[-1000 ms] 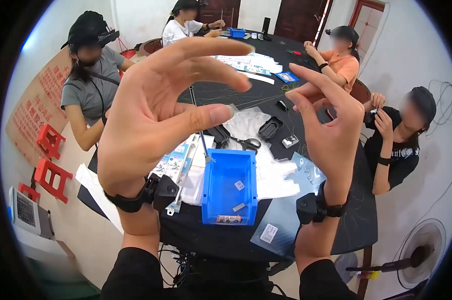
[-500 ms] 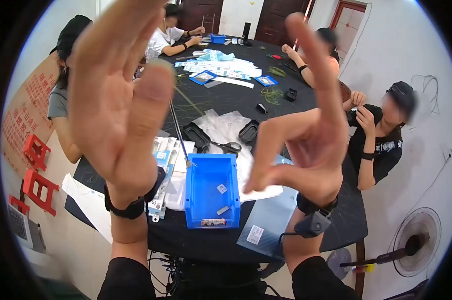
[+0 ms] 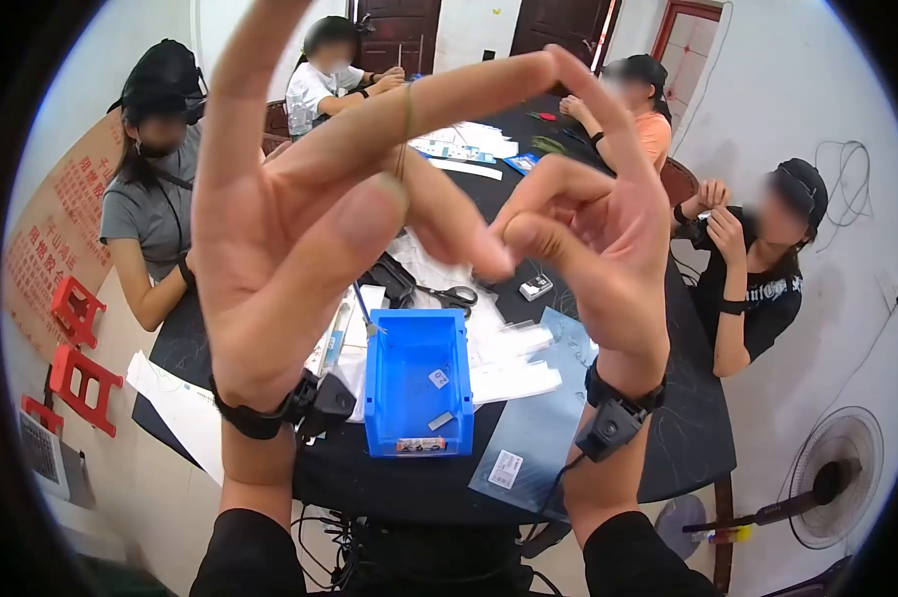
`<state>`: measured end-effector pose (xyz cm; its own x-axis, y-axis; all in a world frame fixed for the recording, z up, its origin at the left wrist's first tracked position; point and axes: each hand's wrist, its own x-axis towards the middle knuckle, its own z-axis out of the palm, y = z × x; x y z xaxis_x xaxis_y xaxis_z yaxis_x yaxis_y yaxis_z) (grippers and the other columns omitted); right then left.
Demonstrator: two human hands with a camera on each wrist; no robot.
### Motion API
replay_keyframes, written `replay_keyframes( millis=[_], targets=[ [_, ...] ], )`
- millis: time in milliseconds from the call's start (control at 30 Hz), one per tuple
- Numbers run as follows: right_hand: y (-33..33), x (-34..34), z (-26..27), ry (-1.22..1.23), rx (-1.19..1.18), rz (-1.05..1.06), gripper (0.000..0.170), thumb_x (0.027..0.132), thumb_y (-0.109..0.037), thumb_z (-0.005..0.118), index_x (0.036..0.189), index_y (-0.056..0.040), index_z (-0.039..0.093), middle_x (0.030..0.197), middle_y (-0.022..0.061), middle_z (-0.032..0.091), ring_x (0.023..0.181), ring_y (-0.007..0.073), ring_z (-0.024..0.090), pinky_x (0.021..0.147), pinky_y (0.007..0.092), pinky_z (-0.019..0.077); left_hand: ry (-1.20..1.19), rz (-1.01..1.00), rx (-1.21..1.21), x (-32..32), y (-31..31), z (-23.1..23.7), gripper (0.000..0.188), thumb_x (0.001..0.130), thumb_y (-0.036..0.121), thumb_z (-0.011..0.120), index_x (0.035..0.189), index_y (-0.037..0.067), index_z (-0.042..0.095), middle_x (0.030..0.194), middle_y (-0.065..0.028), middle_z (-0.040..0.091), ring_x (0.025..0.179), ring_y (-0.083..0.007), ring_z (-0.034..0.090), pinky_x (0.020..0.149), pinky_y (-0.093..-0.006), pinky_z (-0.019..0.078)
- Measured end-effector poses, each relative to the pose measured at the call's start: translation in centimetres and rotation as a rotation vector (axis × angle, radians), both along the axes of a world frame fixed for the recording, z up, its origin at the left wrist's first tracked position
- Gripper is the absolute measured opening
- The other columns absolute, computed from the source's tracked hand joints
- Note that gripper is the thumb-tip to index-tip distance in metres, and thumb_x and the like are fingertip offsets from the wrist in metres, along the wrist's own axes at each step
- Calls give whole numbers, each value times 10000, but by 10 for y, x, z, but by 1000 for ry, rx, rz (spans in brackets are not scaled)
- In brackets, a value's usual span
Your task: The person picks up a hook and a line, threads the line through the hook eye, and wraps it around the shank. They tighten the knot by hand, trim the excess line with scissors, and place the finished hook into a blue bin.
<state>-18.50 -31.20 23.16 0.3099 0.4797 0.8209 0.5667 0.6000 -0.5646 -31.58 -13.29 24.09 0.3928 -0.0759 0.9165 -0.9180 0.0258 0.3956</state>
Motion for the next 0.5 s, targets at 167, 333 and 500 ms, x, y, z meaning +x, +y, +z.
replay_keyframes(
  millis=[167, 333, 500],
  targets=[
    [-8, -14, 3, 80, -172, 196, 1023, 850, -112, 869, 1632, 35, 226, 753, 94, 700, 692, 163, 726, 602, 234, 567, -159, 608, 298, 8, 4, -3, 482, 922, 14, 723, 1390, 15, 605, 1324, -271, 676, 900, -208, 754, 793, -315, 631],
    [-10, -10, 3, 183, -239, 267, 1025, 847, -119, 874, 1628, 38, 229, 745, 95, 699, 685, 161, 728, 573, 206, 547, -226, 830, 547, 1, 5, -2, 262, 774, -49, 808, 1019, 42, 819, 969, -103, 705, 842, -172, 695, 703, -271, 543],
    [-11, -6, 0, 209, -268, 298, 1032, 826, -164, 902, 1613, 43, 268, 728, 79, 693, 691, 169, 745, 539, 193, 534, -238, 918, 564, -3, -4, -4, 248, 739, -80, 815, 957, 37, 814, 814, -58, 649, 686, -122, 604, 574, -246, 427]
  ],
)
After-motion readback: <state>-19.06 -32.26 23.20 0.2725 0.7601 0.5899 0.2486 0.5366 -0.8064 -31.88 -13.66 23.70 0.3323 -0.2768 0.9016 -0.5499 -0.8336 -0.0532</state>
